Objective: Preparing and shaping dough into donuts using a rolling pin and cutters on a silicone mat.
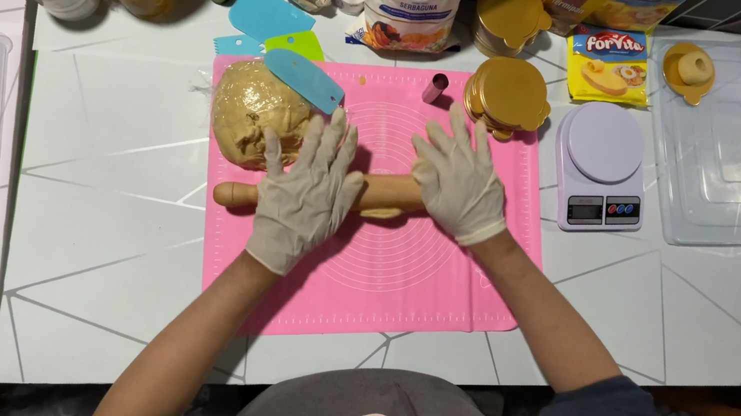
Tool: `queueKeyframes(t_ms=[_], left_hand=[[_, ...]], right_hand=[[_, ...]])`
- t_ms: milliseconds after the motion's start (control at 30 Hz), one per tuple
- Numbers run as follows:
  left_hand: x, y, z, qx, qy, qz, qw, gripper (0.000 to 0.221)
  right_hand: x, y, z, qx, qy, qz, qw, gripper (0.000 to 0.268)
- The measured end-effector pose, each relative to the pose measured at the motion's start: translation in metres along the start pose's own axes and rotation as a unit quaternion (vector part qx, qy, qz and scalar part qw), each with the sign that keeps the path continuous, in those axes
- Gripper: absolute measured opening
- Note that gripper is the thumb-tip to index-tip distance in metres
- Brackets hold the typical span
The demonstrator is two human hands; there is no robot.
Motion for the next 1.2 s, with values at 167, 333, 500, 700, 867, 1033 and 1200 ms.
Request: queueKeyframes(t_ms=[167, 333, 500, 700, 867, 1033, 1200], left_hand=[[0.002, 0.000, 0.004, -0.067, 0.007, -0.057, 0.996, 0.062], [-0.018, -0.018, 0.061, -0.223, 0.062, -0.061, 0.971, 0.060], [-0.032, -0.029, 0.082, -0.250, 0.080, -0.090, 0.961, 0.057], [-0.007, -0.022, 0.005, -0.228, 0.057, -0.138, 0.962, 0.057], [0.003, -0.015, -0.001, -0.145, 0.013, -0.055, 0.988, 0.059], [-0.022, -0.034, 0.053, -0.204, 0.049, -0.068, 0.975, 0.060], [-0.030, -0.028, 0.077, -0.204, 0.069, -0.069, 0.974, 0.058]], right_hand=[[-0.004, 0.010, 0.003, 0.057, 0.033, 0.009, 0.998, 0.056], [0.023, -0.029, 0.053, 0.028, 0.042, -0.055, 0.997, 0.062], [0.036, -0.046, 0.075, -0.021, 0.041, -0.083, 0.995, 0.068], [-0.002, -0.003, 0.006, 0.037, 0.037, -0.036, 0.998, 0.059], [-0.004, -0.002, -0.008, 0.043, 0.043, -0.009, 0.998, 0.055], [0.023, -0.017, 0.050, 0.122, 0.059, -0.076, 0.988, 0.056], [0.031, -0.045, 0.072, -0.026, 0.038, -0.078, 0.996, 0.067]])
Point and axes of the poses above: each hand's wrist, its own z-axis away from the middle knuckle, its own y-axis out of the palm, x = y × z, the point moved 10 cm from there along -z, towards the middle knuckle, and after that the axes turned 10 degrees about -x, right-handed, at the moved point
